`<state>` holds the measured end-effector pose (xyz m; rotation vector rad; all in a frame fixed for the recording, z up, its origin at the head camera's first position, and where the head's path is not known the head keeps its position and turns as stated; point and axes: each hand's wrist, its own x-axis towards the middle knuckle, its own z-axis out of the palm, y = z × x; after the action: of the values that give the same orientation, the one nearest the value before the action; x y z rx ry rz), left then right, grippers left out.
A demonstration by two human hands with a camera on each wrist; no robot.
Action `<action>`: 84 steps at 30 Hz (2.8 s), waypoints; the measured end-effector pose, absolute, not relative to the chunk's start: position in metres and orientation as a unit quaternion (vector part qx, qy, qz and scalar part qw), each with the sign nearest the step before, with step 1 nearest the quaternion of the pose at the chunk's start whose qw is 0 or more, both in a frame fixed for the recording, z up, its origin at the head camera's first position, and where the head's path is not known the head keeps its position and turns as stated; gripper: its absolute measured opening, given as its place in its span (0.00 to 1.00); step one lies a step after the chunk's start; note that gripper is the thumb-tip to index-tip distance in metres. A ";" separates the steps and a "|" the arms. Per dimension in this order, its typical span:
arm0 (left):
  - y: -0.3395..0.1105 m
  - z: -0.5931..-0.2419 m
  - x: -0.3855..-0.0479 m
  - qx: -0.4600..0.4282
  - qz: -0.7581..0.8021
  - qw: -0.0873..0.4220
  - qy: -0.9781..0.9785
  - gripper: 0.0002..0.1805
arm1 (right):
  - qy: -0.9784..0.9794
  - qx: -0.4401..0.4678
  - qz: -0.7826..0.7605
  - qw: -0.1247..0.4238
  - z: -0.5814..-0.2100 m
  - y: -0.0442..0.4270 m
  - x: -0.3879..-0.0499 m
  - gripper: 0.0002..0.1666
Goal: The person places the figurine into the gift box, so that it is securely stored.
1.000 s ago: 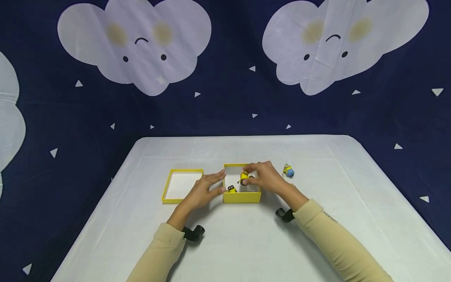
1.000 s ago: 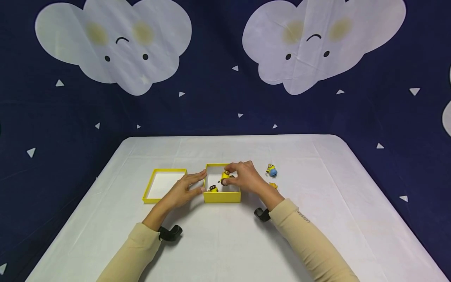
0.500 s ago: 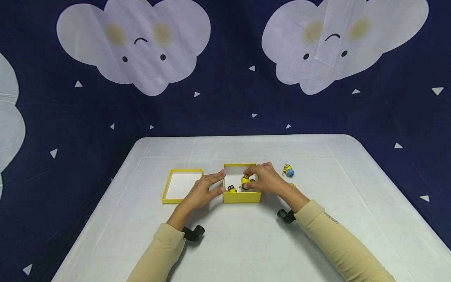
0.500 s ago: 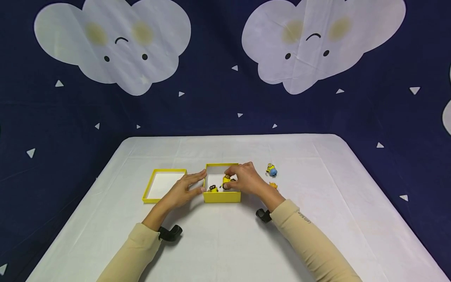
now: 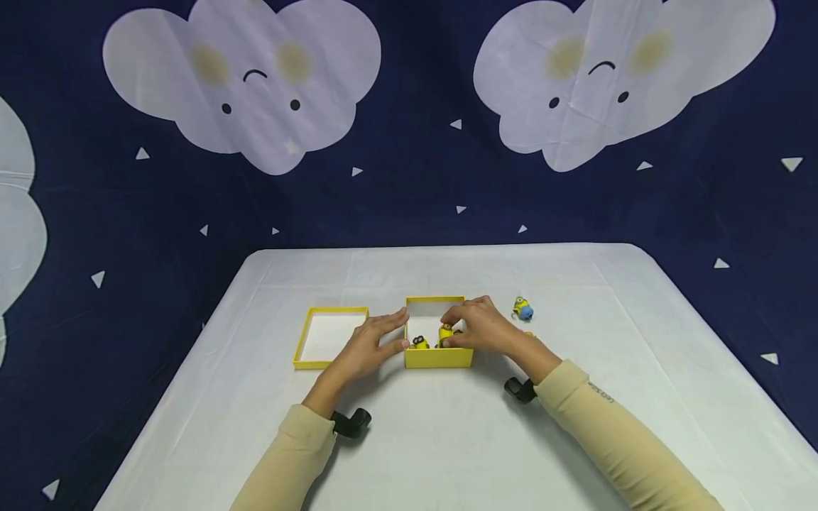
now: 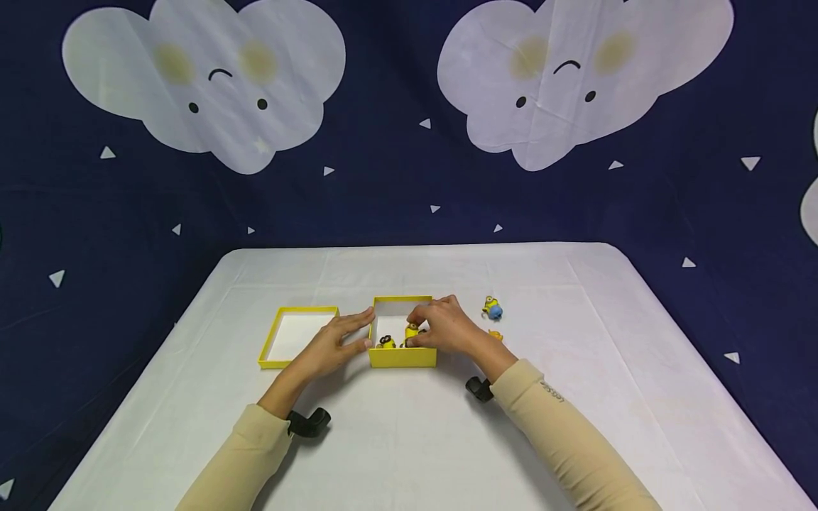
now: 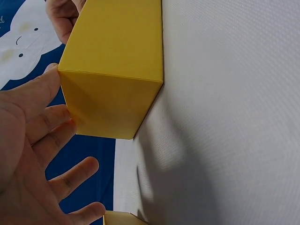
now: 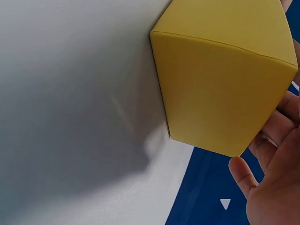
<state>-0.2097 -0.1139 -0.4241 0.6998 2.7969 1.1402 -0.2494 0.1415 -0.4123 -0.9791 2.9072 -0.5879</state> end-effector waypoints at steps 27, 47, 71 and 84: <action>-0.114 -0.423 -0.209 0.229 0.372 0.012 0.899 0.30 | 0.929 -0.330 -0.156 0.067 -0.411 0.140 -0.254 0.14; -0.114 -0.424 -0.209 0.229 0.366 0.016 0.902 0.30 | 0.929 -0.332 -0.137 0.084 -0.406 0.138 -0.253 0.10; -0.115 -0.424 -0.210 0.234 0.369 0.020 0.899 0.30 | 0.932 -0.322 -0.159 0.050 -0.413 0.142 -0.254 0.21; -0.116 -0.420 -0.210 0.236 0.374 0.023 0.897 0.30 | 0.919 -0.271 -0.285 0.020 -0.394 0.159 -0.252 0.27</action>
<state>-0.2098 -0.1156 -0.4204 0.7297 2.7767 1.1564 -0.2520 0.1594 -0.3942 -0.8400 2.8528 -0.8831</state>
